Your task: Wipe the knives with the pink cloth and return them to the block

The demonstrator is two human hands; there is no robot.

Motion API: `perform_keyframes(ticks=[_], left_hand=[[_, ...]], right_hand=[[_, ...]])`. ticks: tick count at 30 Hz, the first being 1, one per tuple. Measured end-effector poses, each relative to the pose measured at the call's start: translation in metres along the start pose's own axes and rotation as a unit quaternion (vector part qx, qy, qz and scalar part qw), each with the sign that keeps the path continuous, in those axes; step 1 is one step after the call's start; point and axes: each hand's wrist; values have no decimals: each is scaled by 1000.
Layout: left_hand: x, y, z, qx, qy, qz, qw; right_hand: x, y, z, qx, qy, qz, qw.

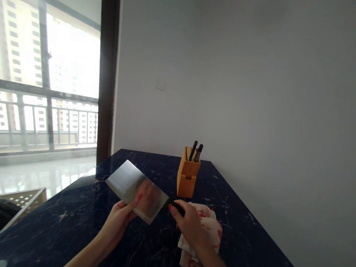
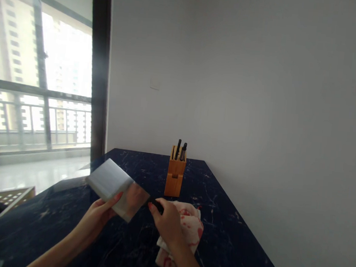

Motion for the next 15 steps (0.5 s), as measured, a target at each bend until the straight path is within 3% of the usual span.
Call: perform_keyframes(ticks=[4, 8, 12, 15], left_hand=[[0, -2, -1, -36, 32, -2, 999], [3, 1, 2, -67, 82, 20, 994], [4, 5, 4, -72, 123, 33, 989], [5, 6, 5, -71, 139, 30, 987]], right_hand=[[-1, 1, 0, 55, 74, -110, 990], [7, -1, 1, 28, 163, -241, 956], [22, -1, -2, -25, 114, -323, 939], [24, 11, -8, -43, 78, -239, 967]])
Point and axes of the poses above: each hand's wrist, its own z-axis towards the middle knuckle, its own x-axis out of the back of the hand, y = z × x, and after that the axes turned 9 degrees about -x, right-handed
